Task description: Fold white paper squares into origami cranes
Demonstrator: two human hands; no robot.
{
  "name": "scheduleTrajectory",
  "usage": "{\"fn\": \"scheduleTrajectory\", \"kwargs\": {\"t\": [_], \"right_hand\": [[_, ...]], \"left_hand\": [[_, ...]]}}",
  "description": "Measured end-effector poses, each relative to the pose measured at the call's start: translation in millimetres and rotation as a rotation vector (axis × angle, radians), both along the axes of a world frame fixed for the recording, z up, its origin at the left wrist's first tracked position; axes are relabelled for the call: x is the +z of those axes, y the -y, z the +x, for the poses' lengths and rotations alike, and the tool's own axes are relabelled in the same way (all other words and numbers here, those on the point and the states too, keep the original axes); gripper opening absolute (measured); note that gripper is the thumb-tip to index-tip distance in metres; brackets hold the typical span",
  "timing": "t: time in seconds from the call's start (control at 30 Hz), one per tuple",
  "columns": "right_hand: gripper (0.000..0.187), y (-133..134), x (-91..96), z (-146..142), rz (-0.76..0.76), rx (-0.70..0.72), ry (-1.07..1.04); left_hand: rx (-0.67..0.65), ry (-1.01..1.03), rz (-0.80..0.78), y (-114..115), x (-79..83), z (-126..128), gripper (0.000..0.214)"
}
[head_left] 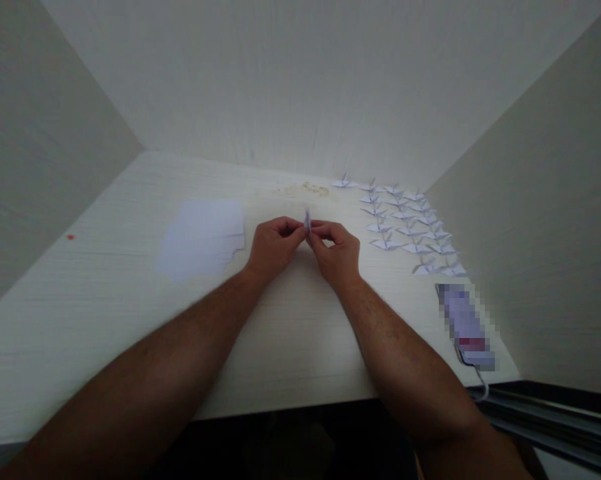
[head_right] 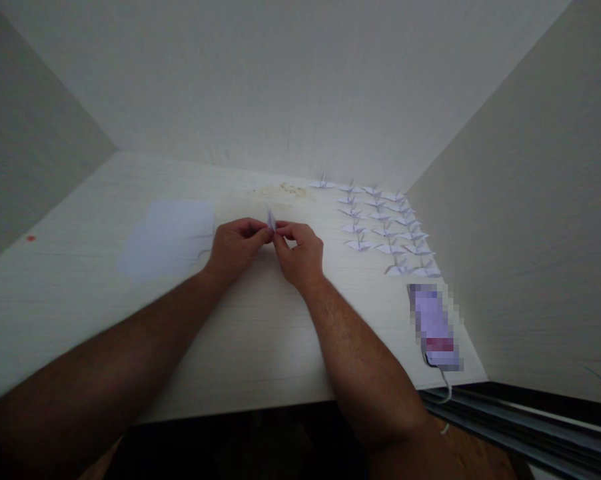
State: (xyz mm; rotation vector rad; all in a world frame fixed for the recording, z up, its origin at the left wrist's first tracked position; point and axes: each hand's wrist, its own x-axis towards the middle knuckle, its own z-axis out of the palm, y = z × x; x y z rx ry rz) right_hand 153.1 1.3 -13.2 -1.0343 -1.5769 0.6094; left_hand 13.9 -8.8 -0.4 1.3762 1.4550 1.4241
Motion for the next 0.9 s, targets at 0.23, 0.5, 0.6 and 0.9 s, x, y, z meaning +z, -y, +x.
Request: {"fn": "scheduleTrajectory", "kwargs": {"t": [0.23,0.5,0.6,0.9], "right_hand": [[0.005,0.4,2.1,-0.6,-0.007,0.017,-0.014],[0.008,-0.5,2.8,-2.4,-0.093,0.046,-0.146],[0.011,-1.9,2.8,-2.8,-0.196,0.063,-0.213],[0.017,-1.0,11.2,-3.1,-0.366,0.04,-0.268]], "left_hand": [[0.017,-0.03,0.022,0.1,-1.2,-0.3,0.01],[0.016,-0.005,0.035,0.1,-0.5,0.2,0.007],[0.025,-0.001,0.022,0.6,0.6,0.2,0.007],[0.038,0.012,-0.01,2.8,4.0,-1.4,0.009]]}}
